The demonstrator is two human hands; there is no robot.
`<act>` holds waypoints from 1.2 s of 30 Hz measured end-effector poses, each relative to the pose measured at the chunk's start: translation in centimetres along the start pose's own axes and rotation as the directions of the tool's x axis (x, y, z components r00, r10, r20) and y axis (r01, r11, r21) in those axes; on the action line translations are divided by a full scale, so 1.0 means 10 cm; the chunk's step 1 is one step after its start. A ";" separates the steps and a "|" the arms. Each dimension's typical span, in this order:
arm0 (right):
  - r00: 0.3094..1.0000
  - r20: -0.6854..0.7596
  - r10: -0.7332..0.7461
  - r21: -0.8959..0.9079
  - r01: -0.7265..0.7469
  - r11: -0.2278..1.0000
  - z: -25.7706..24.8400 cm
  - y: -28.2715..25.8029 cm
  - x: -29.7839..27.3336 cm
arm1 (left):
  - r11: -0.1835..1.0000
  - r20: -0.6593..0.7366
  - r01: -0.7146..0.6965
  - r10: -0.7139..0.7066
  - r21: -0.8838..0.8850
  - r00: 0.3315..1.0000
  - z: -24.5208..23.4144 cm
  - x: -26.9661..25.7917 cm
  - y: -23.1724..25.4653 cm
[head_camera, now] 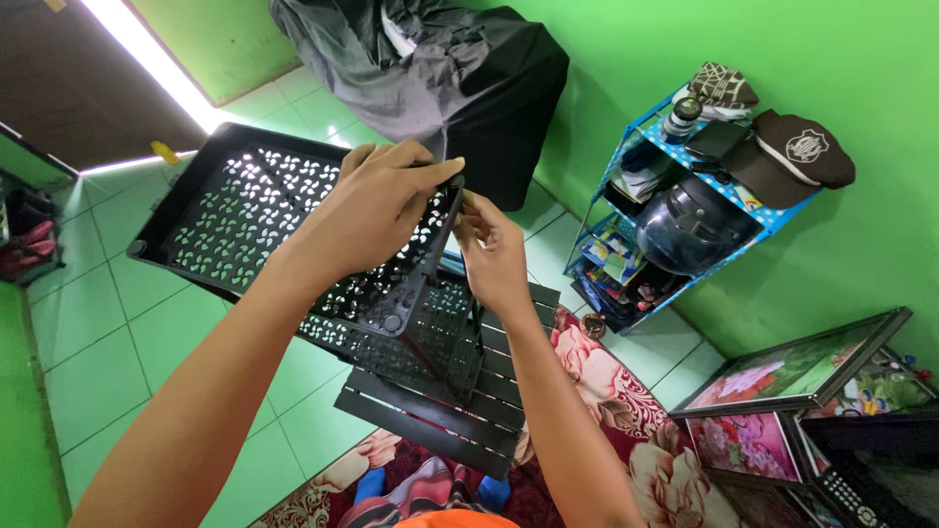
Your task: The person assembles a black plastic stand by inserting four vertical poles into a perforated tray and securing them with small fasteners. They then place a second tray on top and handle a blue tray containing cylindrical objects.
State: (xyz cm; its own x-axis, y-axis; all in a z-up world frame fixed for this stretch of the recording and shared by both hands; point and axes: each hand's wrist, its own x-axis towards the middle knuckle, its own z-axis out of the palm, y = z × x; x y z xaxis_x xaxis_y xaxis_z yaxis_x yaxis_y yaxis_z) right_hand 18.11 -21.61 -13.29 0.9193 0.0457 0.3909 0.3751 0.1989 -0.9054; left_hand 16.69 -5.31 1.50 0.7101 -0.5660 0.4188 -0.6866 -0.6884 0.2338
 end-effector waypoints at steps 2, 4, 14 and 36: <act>1.000 -0.013 0.015 0.012 -0.015 1.000 0.00 0.04 0.00 | 1.000 0.019 0.005 -0.006 0.018 1.000 0.01 -0.01 -0.01; 1.000 -0.015 0.012 0.013 -0.012 1.000 0.00 0.05 -0.01 | 0.999 0.041 0.024 -0.025 0.033 0.999 0.00 -0.01 -0.02; 0.966 -0.102 -0.237 -0.313 0.195 0.929 -0.01 -0.61 -0.01 | 0.990 -0.162 0.072 -0.092 -0.125 0.983 -0.65 -0.45 -0.49; 0.828 0.540 0.150 -0.829 0.493 0.264 2.06 -1.70 0.97 | 0.721 0.084 0.160 -0.140 -0.674 0.987 -0.30 -1.16 -3.05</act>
State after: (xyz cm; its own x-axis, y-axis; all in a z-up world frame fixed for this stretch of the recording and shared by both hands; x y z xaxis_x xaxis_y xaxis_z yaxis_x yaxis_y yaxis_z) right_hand 18.20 -4.35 9.33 0.7533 0.5965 0.2770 0.6509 -0.7366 -0.1837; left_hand 28.93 23.64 -7.87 0.8100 -0.4999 0.3067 -0.4866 -0.2810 0.8272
